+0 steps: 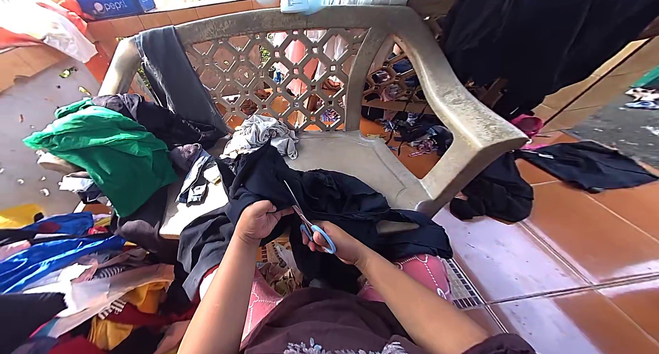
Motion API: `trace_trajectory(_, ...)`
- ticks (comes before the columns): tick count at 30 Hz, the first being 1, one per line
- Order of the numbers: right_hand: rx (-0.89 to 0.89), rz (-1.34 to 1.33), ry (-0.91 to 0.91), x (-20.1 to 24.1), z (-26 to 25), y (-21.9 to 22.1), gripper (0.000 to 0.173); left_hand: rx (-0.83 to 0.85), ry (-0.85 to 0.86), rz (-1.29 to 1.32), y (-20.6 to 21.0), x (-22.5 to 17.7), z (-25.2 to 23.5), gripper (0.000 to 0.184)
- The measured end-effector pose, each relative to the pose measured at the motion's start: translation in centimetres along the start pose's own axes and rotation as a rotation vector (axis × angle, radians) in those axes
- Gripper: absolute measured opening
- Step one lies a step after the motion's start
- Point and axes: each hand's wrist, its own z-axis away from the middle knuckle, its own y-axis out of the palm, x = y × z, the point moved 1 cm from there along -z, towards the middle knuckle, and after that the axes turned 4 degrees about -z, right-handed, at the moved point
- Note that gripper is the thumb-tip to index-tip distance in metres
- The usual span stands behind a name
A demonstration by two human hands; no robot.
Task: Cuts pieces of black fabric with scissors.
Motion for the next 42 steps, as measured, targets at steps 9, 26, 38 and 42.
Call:
trace_trajectory(9, -0.120, -0.121, -0.133, -0.8, 0.9, 1.4, 0.022, -0.036, 0.005, -0.023, 0.5, -0.1, -0.1, 0.029)
trace_trajectory(26, -0.193, -0.175, -0.075, 1.6, 1.6, 2.5, 0.019, 0.071, -0.020, -0.050, 0.9, 0.3, 0.7, 0.030)
trace_trajectory(38, -0.146, -0.268, -0.001, 2.9, 1.3, 3.1, 0.030, 0.073, -0.069, -0.172, 1.0, 0.6, 1.6, 0.031)
trace_trajectory(42, -0.165, -0.282, 0.008, 3.6, 1.4, 3.4, 0.031, 0.109, -0.085, -0.199, 0.9, 0.8, 1.7, 0.030)
